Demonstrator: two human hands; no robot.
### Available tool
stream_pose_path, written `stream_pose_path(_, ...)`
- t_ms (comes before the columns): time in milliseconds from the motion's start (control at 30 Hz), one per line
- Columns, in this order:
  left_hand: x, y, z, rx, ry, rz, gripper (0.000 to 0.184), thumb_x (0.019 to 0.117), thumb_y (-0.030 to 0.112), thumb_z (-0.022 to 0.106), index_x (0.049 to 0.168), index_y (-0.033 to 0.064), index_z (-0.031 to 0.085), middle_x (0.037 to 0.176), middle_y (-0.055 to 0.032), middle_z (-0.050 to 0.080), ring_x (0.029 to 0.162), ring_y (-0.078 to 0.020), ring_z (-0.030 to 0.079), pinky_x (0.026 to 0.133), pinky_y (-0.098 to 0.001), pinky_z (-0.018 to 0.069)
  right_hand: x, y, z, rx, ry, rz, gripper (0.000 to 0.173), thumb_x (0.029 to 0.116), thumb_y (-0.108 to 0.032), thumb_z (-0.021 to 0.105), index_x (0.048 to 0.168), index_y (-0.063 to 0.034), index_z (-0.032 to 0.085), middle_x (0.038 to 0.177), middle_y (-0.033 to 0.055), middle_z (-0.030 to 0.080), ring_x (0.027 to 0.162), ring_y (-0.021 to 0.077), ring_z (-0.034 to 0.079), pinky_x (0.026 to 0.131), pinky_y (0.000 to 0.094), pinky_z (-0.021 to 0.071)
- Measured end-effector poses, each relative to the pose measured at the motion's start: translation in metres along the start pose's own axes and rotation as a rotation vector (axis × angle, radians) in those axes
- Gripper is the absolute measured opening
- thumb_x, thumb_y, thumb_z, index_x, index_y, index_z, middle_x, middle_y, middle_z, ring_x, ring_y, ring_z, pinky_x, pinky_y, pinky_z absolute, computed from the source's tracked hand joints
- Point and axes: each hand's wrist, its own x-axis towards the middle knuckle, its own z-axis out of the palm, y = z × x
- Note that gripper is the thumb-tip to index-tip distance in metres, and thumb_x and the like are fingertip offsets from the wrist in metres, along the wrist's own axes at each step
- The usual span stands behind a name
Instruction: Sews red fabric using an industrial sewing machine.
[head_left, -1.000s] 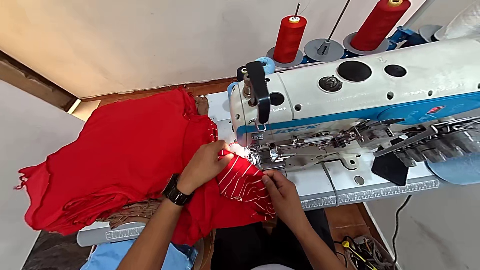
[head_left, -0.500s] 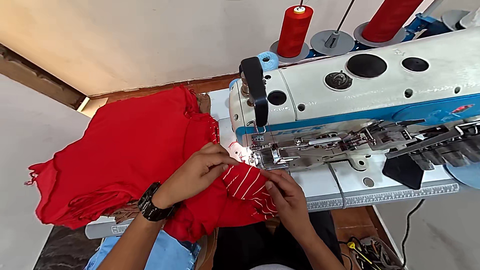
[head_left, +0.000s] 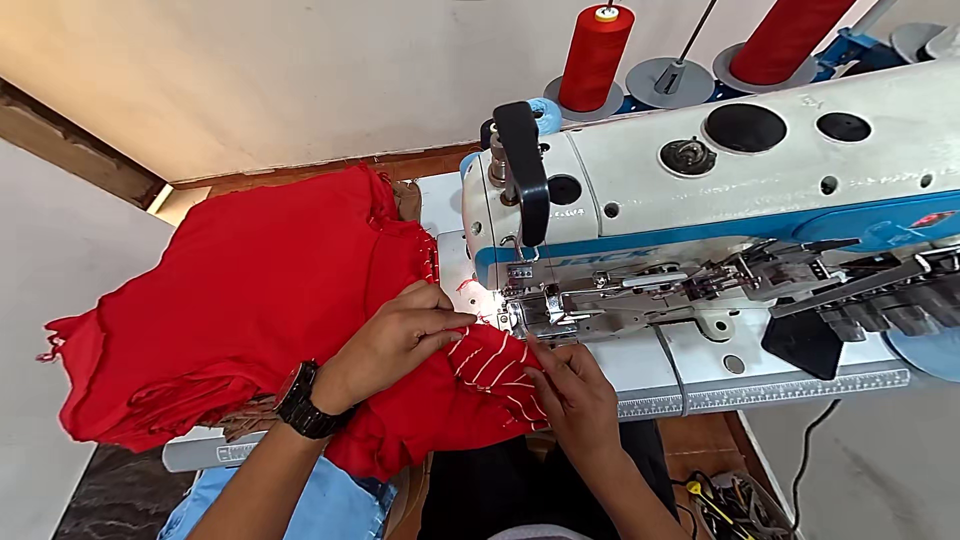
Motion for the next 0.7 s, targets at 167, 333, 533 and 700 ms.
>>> stream_pose_path(167, -0.001, 0.0, 0.019, 0.12, 0.151, -0.081, 0.016, 0.0975, 0.023, 0.067, 0.098, 0.0138, 0.079, 0.095, 0.0037, 0.067, 0.097, -0.0103, 0.061, 0.086, -0.0253, 0.0512, -0.004, 0.006, 0.001, -0.095, 0.018, -0.016, 0.021, 0.1011, -0.024, 0.063, 0.109, -0.0137, 0.079, 0.091, 0.0029, 0.07, 0.082, 0.0117, 0.067, 0.069, 0.0263, 0.0573)
stream_pose_path(333, 0.026, 0.009, 0.075, 0.322, 0.285, -0.423, 0.019, 0.1014, 0.019, 0.061, 0.095, 0.0041, 0.072, 0.099, -0.0112, 0.067, 0.095, -0.027, 0.068, 0.081, -0.0457, 0.0584, -0.005, 0.011, 0.004, 0.217, -0.133, 0.388, 0.028, 0.1057, -0.027, 0.053, 0.095, -0.0113, 0.073, 0.07, -0.0055, 0.066, 0.061, 0.0025, 0.062, 0.056, 0.0205, 0.0526)
stream_pose_path(533, 0.061, -0.015, 0.084, 0.336, 0.303, -0.378, 0.018, 0.0918, 0.01, 0.064, 0.103, -0.0022, 0.071, 0.1, -0.0199, 0.071, 0.096, -0.035, 0.071, 0.081, -0.0534, 0.0579, 0.002, 0.001, 0.014, 0.453, -0.191, 0.545, 0.027, 0.1065, -0.025, 0.054, 0.095, -0.0081, 0.071, 0.07, -0.0015, 0.067, 0.062, 0.0067, 0.065, 0.057, 0.0237, 0.0555)
stream_pose_path(700, 0.071, -0.037, 0.056, 0.156, 0.186, -0.095, 0.025, 0.0897, 0.019, 0.068, 0.105, 0.0005, 0.072, 0.103, -0.017, 0.073, 0.104, -0.0283, 0.07, 0.092, -0.0454, 0.0548, 0.001, -0.011, 0.024, 0.554, -0.171, 0.577, 0.023, 0.1054, -0.022, 0.056, 0.096, -0.0053, 0.07, 0.073, 0.0001, 0.069, 0.064, 0.0078, 0.068, 0.059, 0.0242, 0.0576)
